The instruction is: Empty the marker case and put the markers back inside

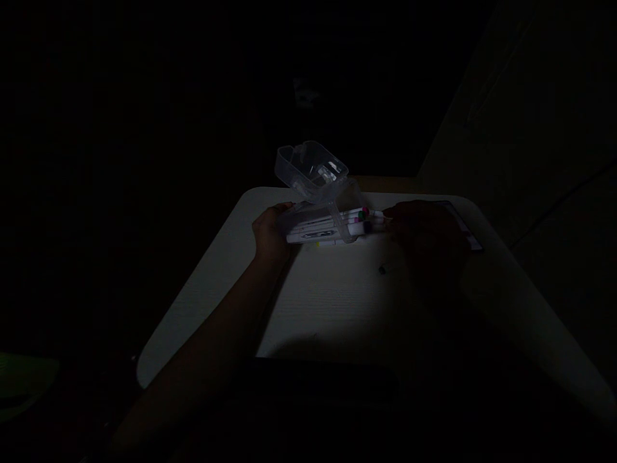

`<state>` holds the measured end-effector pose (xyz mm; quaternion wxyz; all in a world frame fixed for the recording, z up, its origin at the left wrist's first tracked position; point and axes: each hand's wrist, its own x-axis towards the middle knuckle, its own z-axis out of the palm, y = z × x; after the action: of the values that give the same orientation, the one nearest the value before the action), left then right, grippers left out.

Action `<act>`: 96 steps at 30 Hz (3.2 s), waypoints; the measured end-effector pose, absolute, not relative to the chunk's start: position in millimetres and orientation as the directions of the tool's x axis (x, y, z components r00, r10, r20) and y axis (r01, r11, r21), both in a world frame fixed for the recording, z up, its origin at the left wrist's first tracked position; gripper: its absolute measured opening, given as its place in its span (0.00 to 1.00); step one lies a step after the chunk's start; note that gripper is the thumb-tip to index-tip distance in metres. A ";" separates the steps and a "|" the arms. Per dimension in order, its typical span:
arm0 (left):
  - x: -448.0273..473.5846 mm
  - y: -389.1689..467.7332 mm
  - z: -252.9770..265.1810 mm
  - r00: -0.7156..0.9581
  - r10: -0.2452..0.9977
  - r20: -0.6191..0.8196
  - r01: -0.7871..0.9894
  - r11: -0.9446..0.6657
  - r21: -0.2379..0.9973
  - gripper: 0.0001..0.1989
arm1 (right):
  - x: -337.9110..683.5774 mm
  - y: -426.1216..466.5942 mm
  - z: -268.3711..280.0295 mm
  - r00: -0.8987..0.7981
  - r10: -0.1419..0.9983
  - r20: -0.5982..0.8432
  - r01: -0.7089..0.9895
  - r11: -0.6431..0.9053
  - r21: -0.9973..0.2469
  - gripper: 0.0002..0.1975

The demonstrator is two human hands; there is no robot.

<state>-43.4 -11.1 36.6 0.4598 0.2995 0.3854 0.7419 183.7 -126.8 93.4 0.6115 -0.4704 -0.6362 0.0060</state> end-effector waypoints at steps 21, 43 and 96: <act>-42.4 -12.3 37.4 -0.409 0.912 0.032 -0.489 -0.249 0.836 0.13 | 219.2 -89.8 73.3 -0.014 0.878 0.478 0.737 0.332 -0.589 0.14; -42.1 -14.4 40.3 -0.390 0.920 0.023 -0.503 -0.234 0.832 0.12 | 227.6 -73.6 34.7 -0.184 0.933 0.310 0.887 0.293 -0.358 0.20; -42.5 -13.3 37.4 -0.407 0.912 0.046 -0.469 -0.252 0.847 0.13 | 241.9 -97.4 88.2 0.381 0.563 0.733 0.650 0.401 -0.645 0.12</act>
<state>-42.5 -13.3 37.4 0.4668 0.2803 0.3953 0.7397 241.9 -97.4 88.2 0.6260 -0.5463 -0.5554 -0.0349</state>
